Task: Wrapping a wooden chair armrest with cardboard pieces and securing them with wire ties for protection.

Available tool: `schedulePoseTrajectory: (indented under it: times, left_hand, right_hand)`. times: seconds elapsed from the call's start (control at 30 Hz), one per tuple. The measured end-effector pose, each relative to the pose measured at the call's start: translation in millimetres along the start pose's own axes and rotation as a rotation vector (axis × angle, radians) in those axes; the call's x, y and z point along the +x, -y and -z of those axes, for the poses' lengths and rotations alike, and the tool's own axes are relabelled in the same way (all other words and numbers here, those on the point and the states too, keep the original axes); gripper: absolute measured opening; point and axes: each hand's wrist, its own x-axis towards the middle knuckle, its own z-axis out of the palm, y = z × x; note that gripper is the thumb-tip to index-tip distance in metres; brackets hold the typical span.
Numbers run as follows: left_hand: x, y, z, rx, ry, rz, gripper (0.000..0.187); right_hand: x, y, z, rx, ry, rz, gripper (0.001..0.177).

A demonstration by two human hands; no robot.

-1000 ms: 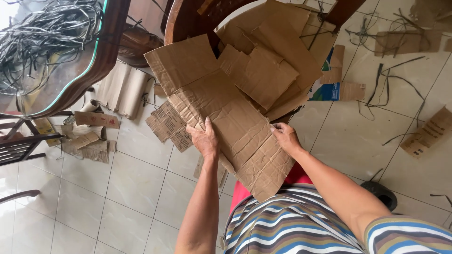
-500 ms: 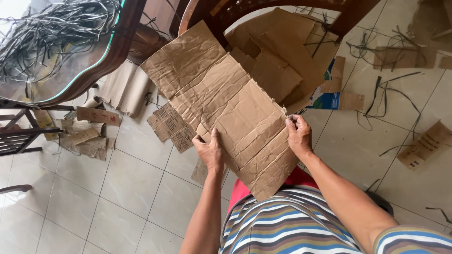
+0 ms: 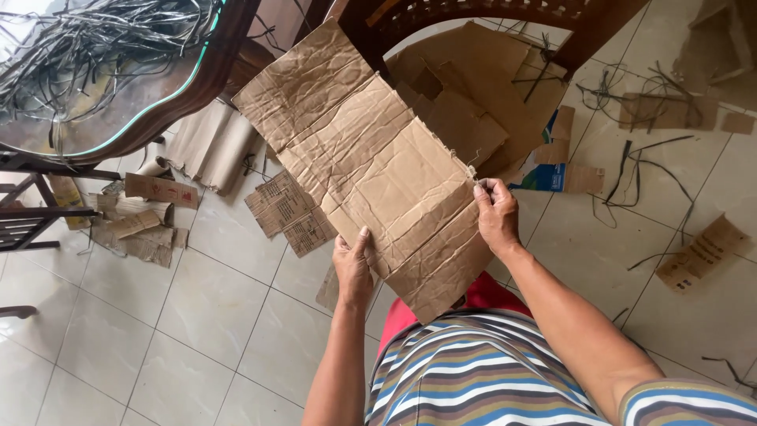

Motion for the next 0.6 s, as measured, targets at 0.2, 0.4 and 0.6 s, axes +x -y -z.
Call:
schedulePoseTrajectory:
  times: [0.2, 0.4, 0.6]
  left_hand:
    - [17.6, 18.5, 19.1, -0.082, -0.053, -0.058, 0.028]
    - [-3.0, -4.5, 2.1, -0.230, -0.072, -0.159, 0.022]
    - [-35.4, -14.9, -30.5, -0.298, -0.192, -0.336, 0.012]
  right_hand:
    - [-19.4, -7.4, -10.4, -0.072, 0.088, -0.132, 0.022]
    - [-26.7, -3.8, -20.2, -0.385, 0.174, -0.124, 0.060]
    - [-34.2, 39.8, -34.0, -0.331, 0.302, -0.015, 0.058]
